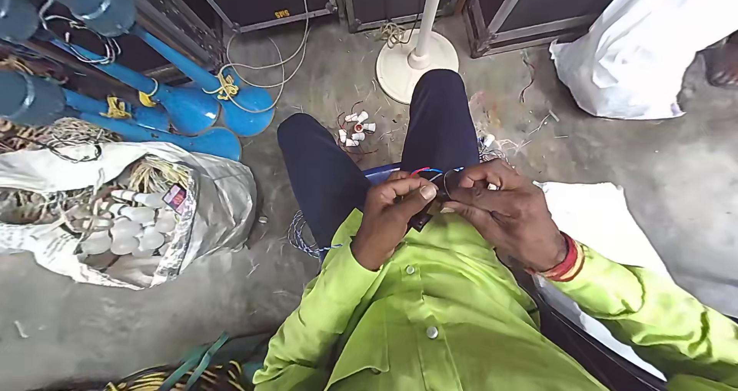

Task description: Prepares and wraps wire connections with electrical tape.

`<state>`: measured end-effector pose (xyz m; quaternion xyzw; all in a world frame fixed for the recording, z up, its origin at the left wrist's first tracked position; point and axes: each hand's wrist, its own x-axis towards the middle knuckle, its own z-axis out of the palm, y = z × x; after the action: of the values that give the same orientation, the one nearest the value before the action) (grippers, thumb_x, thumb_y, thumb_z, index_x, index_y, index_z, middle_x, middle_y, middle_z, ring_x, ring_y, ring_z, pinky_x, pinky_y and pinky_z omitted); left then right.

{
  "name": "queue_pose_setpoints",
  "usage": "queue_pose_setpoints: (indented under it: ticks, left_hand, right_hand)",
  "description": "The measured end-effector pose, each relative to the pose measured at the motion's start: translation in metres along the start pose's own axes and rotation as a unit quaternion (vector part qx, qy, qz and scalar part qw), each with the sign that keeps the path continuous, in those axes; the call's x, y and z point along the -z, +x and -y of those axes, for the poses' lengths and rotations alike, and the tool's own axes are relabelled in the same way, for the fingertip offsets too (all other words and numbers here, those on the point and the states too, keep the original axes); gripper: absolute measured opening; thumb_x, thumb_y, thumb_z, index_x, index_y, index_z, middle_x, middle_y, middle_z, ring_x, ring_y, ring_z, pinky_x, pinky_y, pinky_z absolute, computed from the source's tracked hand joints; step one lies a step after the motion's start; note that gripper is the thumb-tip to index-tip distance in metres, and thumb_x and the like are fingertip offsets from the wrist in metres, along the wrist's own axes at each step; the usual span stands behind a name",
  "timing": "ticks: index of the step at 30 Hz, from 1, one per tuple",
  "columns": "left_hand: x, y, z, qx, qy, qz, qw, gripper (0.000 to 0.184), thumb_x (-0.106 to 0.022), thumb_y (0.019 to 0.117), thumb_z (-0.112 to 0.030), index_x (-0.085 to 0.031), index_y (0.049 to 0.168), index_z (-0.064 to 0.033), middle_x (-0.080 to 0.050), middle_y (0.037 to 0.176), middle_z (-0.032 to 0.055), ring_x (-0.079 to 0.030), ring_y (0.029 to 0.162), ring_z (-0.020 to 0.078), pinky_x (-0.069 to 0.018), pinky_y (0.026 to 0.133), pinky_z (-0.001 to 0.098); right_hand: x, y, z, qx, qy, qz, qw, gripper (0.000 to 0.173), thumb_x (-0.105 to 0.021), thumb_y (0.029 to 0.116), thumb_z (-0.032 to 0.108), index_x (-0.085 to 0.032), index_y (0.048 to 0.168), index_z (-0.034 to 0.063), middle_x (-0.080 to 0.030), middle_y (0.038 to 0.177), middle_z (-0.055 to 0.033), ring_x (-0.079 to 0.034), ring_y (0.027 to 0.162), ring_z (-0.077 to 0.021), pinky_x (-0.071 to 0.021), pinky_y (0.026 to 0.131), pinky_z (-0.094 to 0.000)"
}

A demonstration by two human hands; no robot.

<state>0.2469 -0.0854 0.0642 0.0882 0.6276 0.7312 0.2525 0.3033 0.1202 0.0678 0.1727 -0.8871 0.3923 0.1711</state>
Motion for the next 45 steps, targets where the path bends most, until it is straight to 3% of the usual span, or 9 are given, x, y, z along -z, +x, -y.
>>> queue_pose_setpoints:
  ticks: [6, 10, 15, 20, 27, 33, 39, 41, 45]
  left_hand:
    - [0.001, -0.002, 0.001, 0.037, -0.069, 0.018, 0.997, 0.016, -0.06, 0.1014, -0.013, -0.075, 0.101, -0.007, -0.068, 0.09, -0.0016, -0.058, 0.075, 0.0048, -0.0498, 0.07, 0.022]
    - [0.009, 0.005, 0.008, 0.004, -0.102, 0.073, 0.992, 0.03, -0.053, 0.1036, -0.02, -0.068, 0.127, -0.0086, -0.066, 0.106, 0.0015, -0.057, 0.086, 0.0077, -0.0493, 0.077, 0.0243]
    - [0.01, 0.006, 0.012, -0.01, -0.084, 0.069, 0.994, 0.044, -0.04, 0.1074, -0.016, -0.051, 0.149, -0.0081, -0.067, 0.108, 0.0056, -0.059, 0.085, 0.011, -0.0509, 0.076, 0.0267]
    - [0.007, -0.002, 0.016, -0.013, -0.051, 0.054, 0.997, 0.042, -0.049, 0.1049, -0.006, -0.052, 0.147, -0.002, -0.071, 0.114, 0.0099, -0.067, 0.092, 0.0131, -0.0558, 0.081, 0.0294]
    - [0.003, -0.004, 0.023, -0.028, -0.012, 0.003, 1.0, 0.028, -0.055, 0.1013, -0.006, -0.071, 0.123, -0.0016, -0.068, 0.116, 0.0082, -0.067, 0.091, 0.0146, -0.059, 0.08, 0.0319]
    - [-0.003, -0.008, 0.024, -0.025, -0.004, 0.002, 1.0, 0.031, -0.057, 0.1021, -0.007, -0.065, 0.132, -0.0011, -0.071, 0.111, 0.0086, -0.068, 0.089, 0.0137, -0.0589, 0.08, 0.0311]
    - [-0.002, -0.007, 0.022, 0.013, 0.014, -0.008, 1.0, 0.031, -0.063, 0.0995, -0.008, -0.068, 0.13, -0.0017, -0.073, 0.109, 0.0074, -0.068, 0.091, 0.0118, -0.0581, 0.081, 0.0301]
    - [-0.001, -0.007, 0.022, 0.017, 0.033, 0.006, 0.999, 0.031, -0.061, 0.1014, -0.012, -0.069, 0.129, -0.0031, -0.073, 0.116, 0.0072, -0.069, 0.095, 0.0117, -0.058, 0.084, 0.0314]
    - [-0.002, -0.009, 0.027, -0.006, 0.073, 0.032, 0.997, 0.029, -0.055, 0.1044, -0.016, -0.071, 0.125, -0.0037, -0.07, 0.108, 0.0054, -0.065, 0.09, 0.0113, -0.0563, 0.079, 0.0304]
  right_hand:
    - [0.005, -0.003, 0.003, -0.05, 0.072, 0.024, 0.996, 0.023, -0.068, 0.0977, 0.024, -0.079, 0.098, 0.0036, -0.075, 0.099, -0.0034, -0.069, 0.095, -0.0066, -0.0564, 0.088, -0.024]
    - [0.009, -0.006, 0.008, -0.205, 0.227, 0.006, 0.952, 0.013, -0.07, 0.0974, 0.022, -0.075, 0.098, 0.0101, -0.071, 0.084, 0.0061, -0.064, 0.071, -0.0018, -0.0562, 0.065, -0.0187]
    - [0.021, -0.005, 0.013, -0.28, 0.337, 0.031, 0.898, 0.018, -0.061, 0.1009, 0.021, -0.076, 0.102, 0.0109, -0.07, 0.084, 0.0007, -0.064, 0.073, -0.0076, -0.0557, 0.068, -0.0223]
    - [0.013, -0.013, 0.018, -0.364, 0.308, 0.049, 0.878, 0.015, -0.064, 0.0994, 0.017, -0.077, 0.101, 0.0107, -0.068, 0.077, 0.0022, -0.058, 0.064, -0.0046, -0.0485, 0.059, -0.0182]
    - [0.0, -0.014, 0.015, -0.405, 0.314, 0.035, 0.858, 0.015, -0.063, 0.1, 0.014, -0.077, 0.102, 0.01, -0.067, 0.078, 0.002, -0.057, 0.064, -0.0042, -0.0475, 0.059, -0.0178]
    - [-0.006, -0.018, 0.021, -0.393, 0.306, 0.03, 0.867, 0.017, -0.062, 0.1015, 0.015, -0.077, 0.105, 0.0095, -0.067, 0.079, 0.0029, -0.057, 0.065, -0.0045, -0.0484, 0.06, -0.0181]
    - [-0.011, -0.021, 0.019, -0.386, 0.315, 0.008, 0.867, 0.018, -0.064, 0.0997, 0.012, -0.078, 0.111, 0.0085, -0.074, 0.092, 0.0023, -0.063, 0.074, -0.0044, -0.0534, 0.068, -0.0201]
    - [-0.011, -0.021, 0.017, -0.379, 0.308, 0.008, 0.872, 0.018, -0.065, 0.0991, 0.011, -0.078, 0.111, 0.0078, -0.074, 0.095, 0.002, -0.065, 0.079, -0.005, -0.0555, 0.072, -0.0214]
    - [-0.011, -0.024, 0.018, -0.373, 0.305, 0.006, 0.876, 0.018, -0.065, 0.0992, 0.01, -0.077, 0.111, 0.007, -0.075, 0.099, 0.0015, -0.067, 0.084, -0.0054, -0.0579, 0.076, -0.0231]
